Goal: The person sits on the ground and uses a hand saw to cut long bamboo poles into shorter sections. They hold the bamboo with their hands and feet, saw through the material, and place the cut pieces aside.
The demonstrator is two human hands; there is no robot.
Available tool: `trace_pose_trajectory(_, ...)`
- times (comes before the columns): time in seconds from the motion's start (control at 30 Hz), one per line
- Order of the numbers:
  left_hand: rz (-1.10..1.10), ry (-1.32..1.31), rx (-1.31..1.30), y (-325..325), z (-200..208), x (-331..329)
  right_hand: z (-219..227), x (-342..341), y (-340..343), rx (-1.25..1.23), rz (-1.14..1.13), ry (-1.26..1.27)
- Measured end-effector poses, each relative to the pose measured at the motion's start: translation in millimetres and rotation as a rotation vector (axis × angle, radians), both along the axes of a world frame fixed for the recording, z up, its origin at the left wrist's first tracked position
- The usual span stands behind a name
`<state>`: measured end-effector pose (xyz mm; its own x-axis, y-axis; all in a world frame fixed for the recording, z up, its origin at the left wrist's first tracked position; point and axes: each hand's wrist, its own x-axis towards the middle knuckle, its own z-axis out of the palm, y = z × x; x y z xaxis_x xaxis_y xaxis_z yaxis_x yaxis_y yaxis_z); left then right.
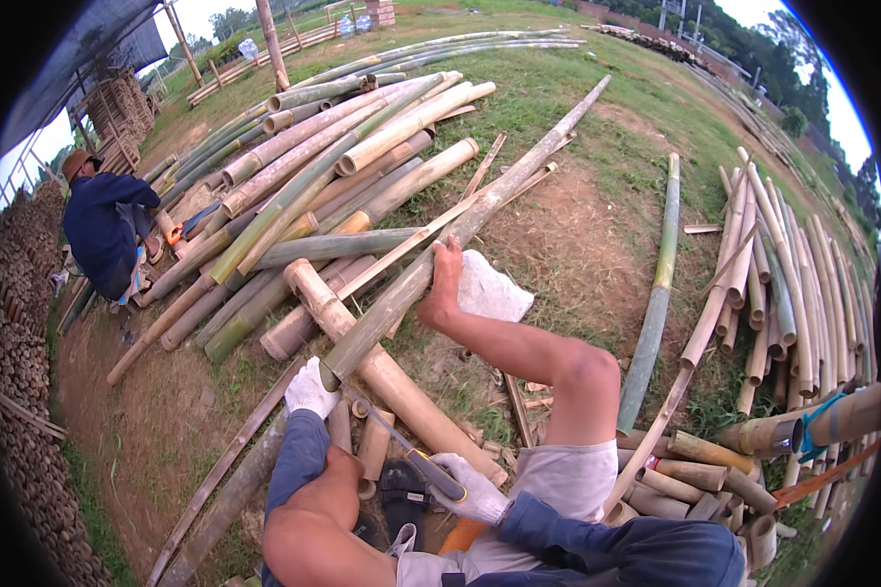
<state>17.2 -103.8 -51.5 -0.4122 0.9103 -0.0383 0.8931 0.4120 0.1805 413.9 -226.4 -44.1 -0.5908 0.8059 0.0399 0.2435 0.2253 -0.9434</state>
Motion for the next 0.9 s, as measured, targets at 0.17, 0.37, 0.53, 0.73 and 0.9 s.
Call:
trace_pose_trajectory(0.17,-0.013,0.023,0.014,-2,-5,-3,0,-4,-3,-0.007,-0.006,0.012)
trace_pose_trajectory(0.37,0.007,0.025,-0.036,-1,2,-1,2,-5,-2,0.059,-0.030,0.007)
trace_pose_trajectory(0.53,0.006,0.032,-0.038,-2,5,0,3,-6,-4,0.055,-0.045,0.020)
trace_pose_trajectory(0.73,-0.008,0.030,-0.008,-4,8,2,9,-5,-5,0.043,-0.057,0.037)
trace_pose_trajectory(0.9,-0.014,-0.025,0.055,-2,3,-4,18,-5,-1,0.166,-0.065,-0.016)
